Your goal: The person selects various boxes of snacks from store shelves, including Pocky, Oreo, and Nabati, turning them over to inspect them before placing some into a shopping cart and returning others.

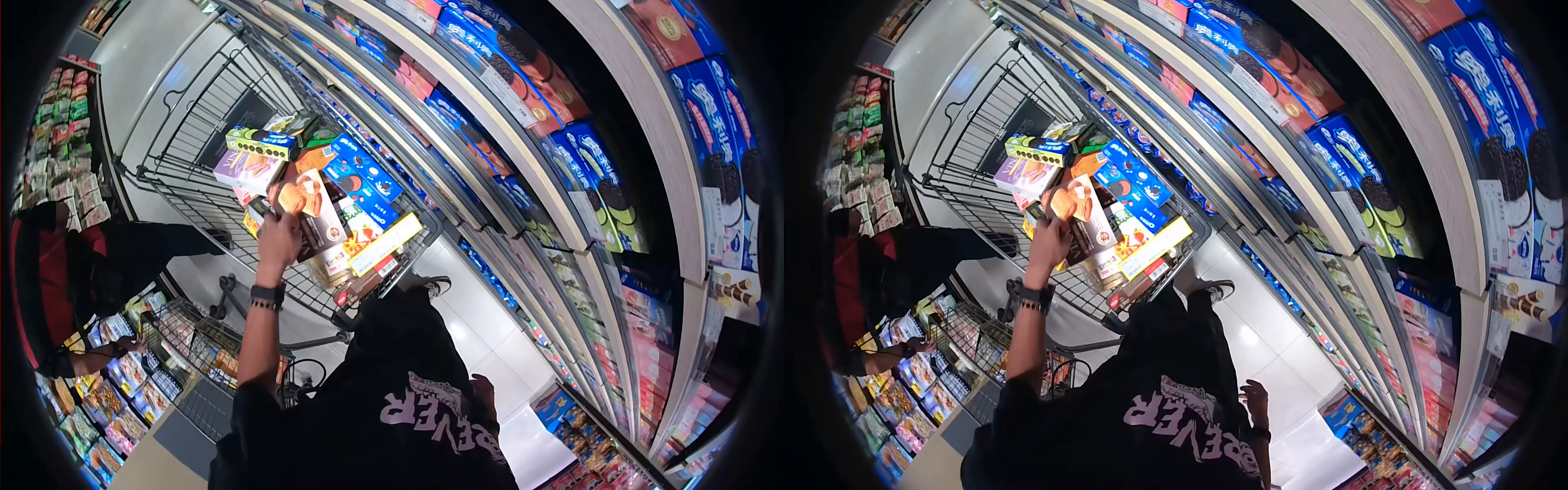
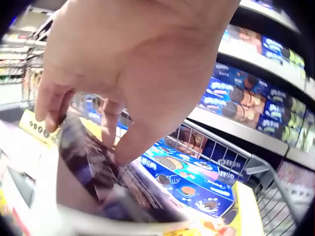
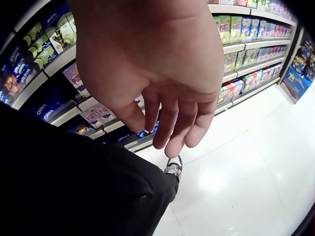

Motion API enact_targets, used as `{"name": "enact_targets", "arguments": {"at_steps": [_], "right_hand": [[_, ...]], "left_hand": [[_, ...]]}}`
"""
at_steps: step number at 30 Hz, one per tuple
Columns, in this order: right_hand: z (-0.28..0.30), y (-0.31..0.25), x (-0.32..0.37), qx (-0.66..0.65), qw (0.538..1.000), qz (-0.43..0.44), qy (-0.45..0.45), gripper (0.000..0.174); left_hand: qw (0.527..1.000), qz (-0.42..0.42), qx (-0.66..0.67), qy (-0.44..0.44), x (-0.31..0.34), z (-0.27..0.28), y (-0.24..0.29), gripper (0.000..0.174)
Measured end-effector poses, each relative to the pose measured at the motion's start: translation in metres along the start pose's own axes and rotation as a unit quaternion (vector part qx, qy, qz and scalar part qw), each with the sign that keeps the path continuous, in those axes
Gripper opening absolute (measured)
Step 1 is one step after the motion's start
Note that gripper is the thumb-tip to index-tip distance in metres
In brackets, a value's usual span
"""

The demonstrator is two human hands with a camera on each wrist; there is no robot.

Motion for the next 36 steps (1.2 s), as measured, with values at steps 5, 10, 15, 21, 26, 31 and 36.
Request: {"name": "enact_targets", "arguments": {"at_steps": [5, 10, 15, 21, 26, 31, 36], "right_hand": [[-0.002, 0.004, 0.012, -0.066, 0.991, -0.093, 0.073, 0.032], [-0.017, 0.006, 0.030, -0.133, 0.970, -0.160, 0.128, 0.033], [-0.048, 0.016, 0.052, -0.010, 0.992, -0.045, 0.115, 0.030], [-0.071, 0.014, 0.072, -0.072, 0.986, -0.068, 0.136, 0.026], [-0.023, -0.020, 0.027, -0.031, 0.959, -0.138, 0.246, 0.027], [0.039, -0.184, -0.089, -0.011, 0.971, 0.028, 0.236, 0.028], [-0.002, -0.311, -0.188, -0.278, 0.943, 0.181, 0.014, 0.052]], "left_hand": [[0.921, -0.192, -0.159, 0.298, -0.039, 0.057, 0.119, 0.024], [0.923, -0.335, -0.165, -0.093, -0.070, -0.050, 0.162, 0.064], [0.883, -0.396, -0.249, -0.049, -0.080, -0.073, 0.180, 0.082], [0.837, -0.440, -0.320, -0.058, -0.072, -0.077, 0.180, 0.088], [0.872, -0.412, -0.248, -0.089, -0.066, -0.048, 0.184, 0.096], [0.918, -0.362, -0.072, -0.148, -0.016, 0.033, 0.196, 0.098], [0.846, -0.191, 0.263, -0.423, 0.040, 0.025, 0.210, 0.096]]}}
Point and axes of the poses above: each hand's wrist, its own x-axis away from the middle knuckle, its own z-axis out of the back of the hand, y = z × x, the point moved 7 cm from there along -x, towards the middle knuckle, and after that the axes turned 11 degrees about z, right-handed, at the moved point
